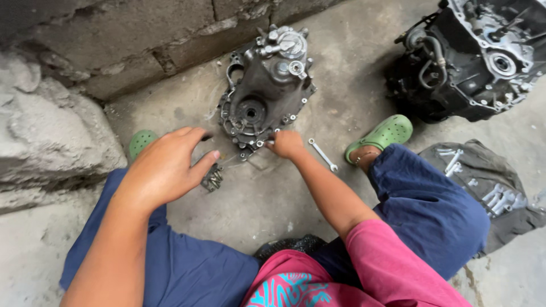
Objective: The person sits on the floor and uses a wrench to tighten bolts on a disassembled engine block. They repeatedly reposition the engine part and adjust multiple bolts around its perimeter.
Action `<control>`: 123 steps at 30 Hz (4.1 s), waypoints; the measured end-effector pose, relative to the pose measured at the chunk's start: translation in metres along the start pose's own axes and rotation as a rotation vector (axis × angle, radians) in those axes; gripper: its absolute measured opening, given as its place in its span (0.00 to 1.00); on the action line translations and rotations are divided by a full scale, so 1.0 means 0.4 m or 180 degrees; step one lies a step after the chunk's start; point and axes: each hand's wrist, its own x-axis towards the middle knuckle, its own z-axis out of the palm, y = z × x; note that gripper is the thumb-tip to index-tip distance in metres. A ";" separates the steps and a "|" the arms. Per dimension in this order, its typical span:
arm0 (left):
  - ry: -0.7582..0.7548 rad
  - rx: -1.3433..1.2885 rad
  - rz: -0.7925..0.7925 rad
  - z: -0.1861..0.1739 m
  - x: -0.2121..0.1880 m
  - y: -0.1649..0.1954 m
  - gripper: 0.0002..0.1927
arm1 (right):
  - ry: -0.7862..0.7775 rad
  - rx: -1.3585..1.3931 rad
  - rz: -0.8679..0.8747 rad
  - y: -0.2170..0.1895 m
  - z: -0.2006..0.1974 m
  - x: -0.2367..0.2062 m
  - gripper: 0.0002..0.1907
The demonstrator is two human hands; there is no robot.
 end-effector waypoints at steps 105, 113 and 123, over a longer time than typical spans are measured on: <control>0.0017 0.0084 0.0193 0.016 0.014 0.003 0.24 | 0.0428 0.7667 0.1590 -0.252 0.189 0.038 0.19; -0.0065 0.0141 0.0100 0.022 0.013 -0.018 0.24 | -0.0200 0.4118 0.1129 -0.061 0.181 0.001 0.15; -0.0002 0.0175 0.0028 0.018 0.039 -0.030 0.24 | 0.1194 0.0684 0.0325 -0.006 -0.005 0.041 0.19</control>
